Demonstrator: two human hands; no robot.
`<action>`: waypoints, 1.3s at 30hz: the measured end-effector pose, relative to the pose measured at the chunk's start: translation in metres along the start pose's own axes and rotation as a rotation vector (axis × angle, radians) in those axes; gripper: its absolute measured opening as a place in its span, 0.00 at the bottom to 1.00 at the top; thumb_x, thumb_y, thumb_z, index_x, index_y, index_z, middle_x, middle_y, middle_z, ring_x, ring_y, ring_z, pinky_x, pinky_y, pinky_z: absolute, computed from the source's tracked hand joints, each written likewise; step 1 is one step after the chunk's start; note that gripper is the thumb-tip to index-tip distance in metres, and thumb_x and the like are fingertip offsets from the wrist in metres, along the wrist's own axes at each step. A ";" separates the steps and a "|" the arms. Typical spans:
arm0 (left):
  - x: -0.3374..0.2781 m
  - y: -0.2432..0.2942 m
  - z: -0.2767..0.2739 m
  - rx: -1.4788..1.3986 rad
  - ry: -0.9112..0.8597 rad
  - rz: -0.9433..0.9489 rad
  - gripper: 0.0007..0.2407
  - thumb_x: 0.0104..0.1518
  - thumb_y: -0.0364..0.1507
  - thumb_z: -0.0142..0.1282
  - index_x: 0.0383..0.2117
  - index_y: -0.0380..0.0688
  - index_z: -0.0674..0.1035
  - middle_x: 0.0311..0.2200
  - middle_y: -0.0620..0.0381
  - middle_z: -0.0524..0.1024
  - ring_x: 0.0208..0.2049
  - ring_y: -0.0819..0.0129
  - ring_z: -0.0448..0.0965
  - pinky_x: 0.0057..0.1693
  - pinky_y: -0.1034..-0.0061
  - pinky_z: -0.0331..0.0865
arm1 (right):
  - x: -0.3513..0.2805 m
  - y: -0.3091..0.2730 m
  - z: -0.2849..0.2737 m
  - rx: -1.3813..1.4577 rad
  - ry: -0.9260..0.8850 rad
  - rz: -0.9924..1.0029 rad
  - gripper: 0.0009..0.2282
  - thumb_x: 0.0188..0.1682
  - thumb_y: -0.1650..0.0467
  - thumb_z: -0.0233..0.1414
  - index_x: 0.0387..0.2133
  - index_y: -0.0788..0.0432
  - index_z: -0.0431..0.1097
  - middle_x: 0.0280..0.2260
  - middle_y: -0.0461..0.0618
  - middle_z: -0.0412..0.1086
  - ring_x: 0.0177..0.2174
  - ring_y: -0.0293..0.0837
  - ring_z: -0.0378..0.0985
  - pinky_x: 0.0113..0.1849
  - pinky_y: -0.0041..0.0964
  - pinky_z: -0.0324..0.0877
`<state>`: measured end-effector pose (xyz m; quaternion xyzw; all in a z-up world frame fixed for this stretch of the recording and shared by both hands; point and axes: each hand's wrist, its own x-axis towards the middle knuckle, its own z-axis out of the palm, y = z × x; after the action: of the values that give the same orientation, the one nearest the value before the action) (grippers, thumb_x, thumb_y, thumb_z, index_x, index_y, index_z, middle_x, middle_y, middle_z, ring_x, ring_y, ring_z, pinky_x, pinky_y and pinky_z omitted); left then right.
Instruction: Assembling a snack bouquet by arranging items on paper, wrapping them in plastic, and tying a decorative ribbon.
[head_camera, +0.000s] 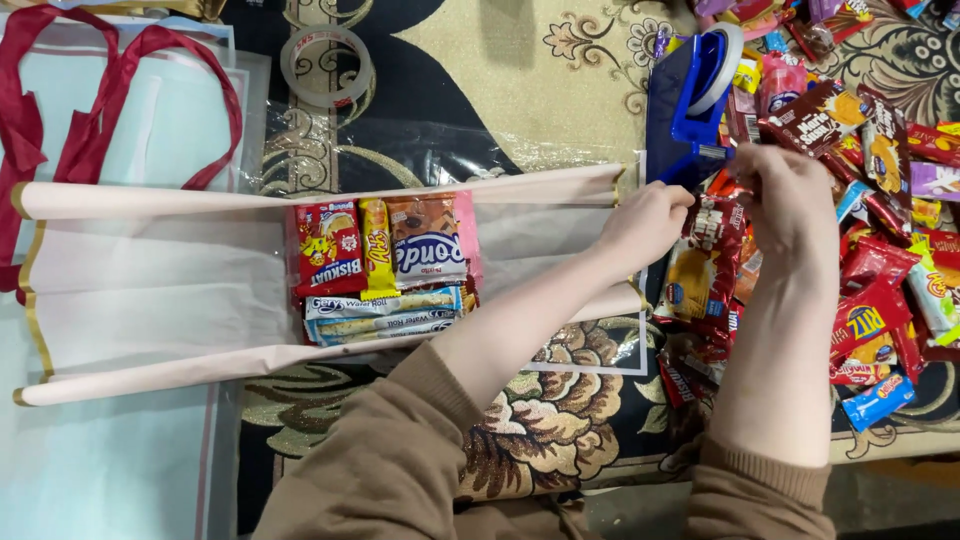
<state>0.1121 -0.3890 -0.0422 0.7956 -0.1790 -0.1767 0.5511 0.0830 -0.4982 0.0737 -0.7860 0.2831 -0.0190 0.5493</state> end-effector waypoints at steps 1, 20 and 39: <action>0.003 0.000 -0.002 0.001 0.000 0.002 0.17 0.63 0.28 0.38 0.50 0.43 0.81 0.52 0.48 0.78 0.54 0.55 0.77 0.57 0.59 0.71 | -0.023 -0.002 0.001 0.001 0.002 -0.001 0.08 0.53 0.70 0.52 0.23 0.51 0.69 0.23 0.36 0.58 0.25 0.29 0.53 0.27 0.23 0.50; 0.044 0.005 0.026 -0.381 0.331 -0.234 0.09 0.49 0.34 0.59 0.32 0.48 0.86 0.28 0.56 0.84 0.37 0.58 0.86 0.48 0.71 0.77 | -0.120 0.101 0.013 0.138 0.031 -0.123 0.06 0.48 0.72 0.54 0.22 0.57 0.68 0.20 0.43 0.57 0.26 0.34 0.56 0.30 0.27 0.56; -0.160 0.016 -0.222 0.068 0.394 0.055 0.07 0.50 0.38 0.61 0.28 0.57 0.88 0.33 0.66 0.77 0.36 0.71 0.76 0.46 0.67 0.62 | -0.217 0.088 0.104 0.165 -0.550 -0.225 0.05 0.49 0.73 0.50 0.24 0.55 0.69 0.27 0.44 0.67 0.29 0.39 0.68 0.35 0.34 0.68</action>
<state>0.0774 -0.1374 0.0594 0.8277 -0.0954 0.0036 0.5530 -0.1008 -0.3288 0.0168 -0.7408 0.0327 0.1111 0.6616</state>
